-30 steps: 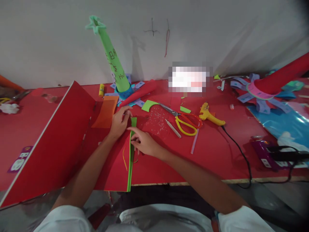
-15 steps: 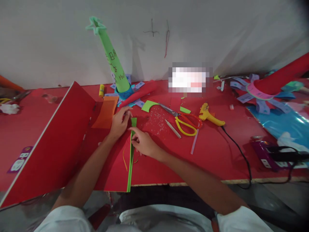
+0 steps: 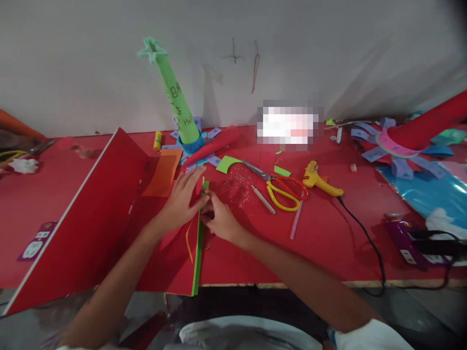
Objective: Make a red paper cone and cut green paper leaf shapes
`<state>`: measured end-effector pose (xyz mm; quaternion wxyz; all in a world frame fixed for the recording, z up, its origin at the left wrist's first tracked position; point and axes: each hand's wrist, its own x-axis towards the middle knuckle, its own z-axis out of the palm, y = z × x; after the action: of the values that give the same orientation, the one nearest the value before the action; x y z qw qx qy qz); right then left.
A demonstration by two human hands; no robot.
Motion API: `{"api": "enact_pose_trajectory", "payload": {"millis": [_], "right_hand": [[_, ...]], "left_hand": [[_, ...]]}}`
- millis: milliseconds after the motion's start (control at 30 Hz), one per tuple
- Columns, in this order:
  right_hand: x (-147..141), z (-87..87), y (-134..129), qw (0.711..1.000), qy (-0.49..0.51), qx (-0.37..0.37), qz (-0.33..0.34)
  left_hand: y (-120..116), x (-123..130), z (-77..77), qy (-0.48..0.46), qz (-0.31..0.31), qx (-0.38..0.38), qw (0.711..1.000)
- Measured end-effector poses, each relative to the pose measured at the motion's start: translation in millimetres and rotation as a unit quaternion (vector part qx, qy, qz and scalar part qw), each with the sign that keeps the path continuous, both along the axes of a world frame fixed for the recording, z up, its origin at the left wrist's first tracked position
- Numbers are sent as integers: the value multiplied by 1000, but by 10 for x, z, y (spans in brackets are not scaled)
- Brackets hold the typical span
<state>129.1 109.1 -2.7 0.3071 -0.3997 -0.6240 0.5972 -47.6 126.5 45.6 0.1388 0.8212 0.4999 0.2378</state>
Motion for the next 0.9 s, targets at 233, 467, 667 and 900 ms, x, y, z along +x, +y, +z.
{"api": "enact_pose_trajectory", "payload": {"millis": [233,467,667,900], "right_hand": [[7,12,0,1000,-16,4,15],[11,19,-4,1000,2,-9,20],[34,42,2,999,26,-30,26],[66,50,-17,1000,6,0,17]], "left_hand": [[-527,34,-159,79,51,-15,995],[-633,7,-232,107,78,21,991],[-722,-41,-253,135,49,10,990],[-782,-78,-272,144,63,8,988]]}}
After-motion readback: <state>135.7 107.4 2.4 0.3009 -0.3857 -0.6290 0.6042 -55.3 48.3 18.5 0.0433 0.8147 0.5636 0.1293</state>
